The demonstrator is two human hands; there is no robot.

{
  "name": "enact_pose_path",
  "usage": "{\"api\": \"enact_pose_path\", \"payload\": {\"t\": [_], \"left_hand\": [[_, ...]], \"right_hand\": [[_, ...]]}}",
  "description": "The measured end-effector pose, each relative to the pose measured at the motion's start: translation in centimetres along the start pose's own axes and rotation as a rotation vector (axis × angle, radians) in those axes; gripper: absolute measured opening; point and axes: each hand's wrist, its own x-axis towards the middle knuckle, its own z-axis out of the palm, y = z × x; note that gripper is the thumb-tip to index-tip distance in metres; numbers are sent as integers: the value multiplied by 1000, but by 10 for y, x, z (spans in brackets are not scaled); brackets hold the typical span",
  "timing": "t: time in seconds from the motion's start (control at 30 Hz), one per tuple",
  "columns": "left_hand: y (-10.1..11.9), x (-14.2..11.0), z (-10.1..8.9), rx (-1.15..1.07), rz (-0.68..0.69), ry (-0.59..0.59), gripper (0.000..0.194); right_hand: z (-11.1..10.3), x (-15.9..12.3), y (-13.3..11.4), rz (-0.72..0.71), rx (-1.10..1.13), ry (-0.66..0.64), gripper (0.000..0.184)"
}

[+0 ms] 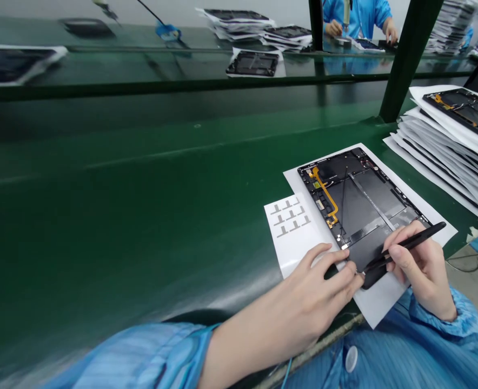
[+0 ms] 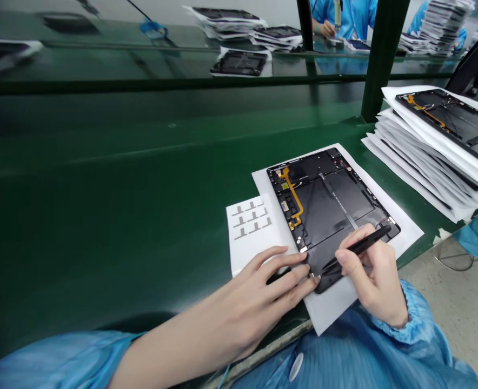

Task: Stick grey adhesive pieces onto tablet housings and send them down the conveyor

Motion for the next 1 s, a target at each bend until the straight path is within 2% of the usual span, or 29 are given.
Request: {"api": "enact_pose_path", "payload": {"t": [0.1, 0.2, 0.27, 0.33, 0.37, 0.47, 0.53, 0.6, 0.7, 1.0], "left_hand": [[-6, 3, -6, -104, 4, -17, 32], [-31, 8, -14, -140, -35, 22, 35], [-62, 14, -17, -119, -207, 91, 37], [-100, 22, -19, -132, -536, 132, 36], [-120, 27, -19, -122, -626, 136, 38], [-170, 40, -15, -127, -773, 79, 27], [-191, 47, -11, -165, -823, 2, 23], [-202, 51, -6, -210, -837, -57, 26], [-205, 53, -1, -272, -826, -85, 25], [-200, 48, -5, -411, -808, -4, 28]], "right_hand": [[0, 0, 3, 5, 12, 10, 11], [0, -1, 7, 15, 21, 14, 16], [0, -1, 9, 15, 19, 11, 20], [1, -1, 11, 9, 13, 15, 24], [2, -1, 11, 10, 11, 19, 26], [4, -1, 12, 47, 17, 28, 31], [6, -1, 12, 81, 33, 30, 34], [9, -2, 14, 98, 51, 36, 37], [11, -3, 18, 109, 73, 49, 40], [20, -3, 34, 116, 137, 140, 48]]}}
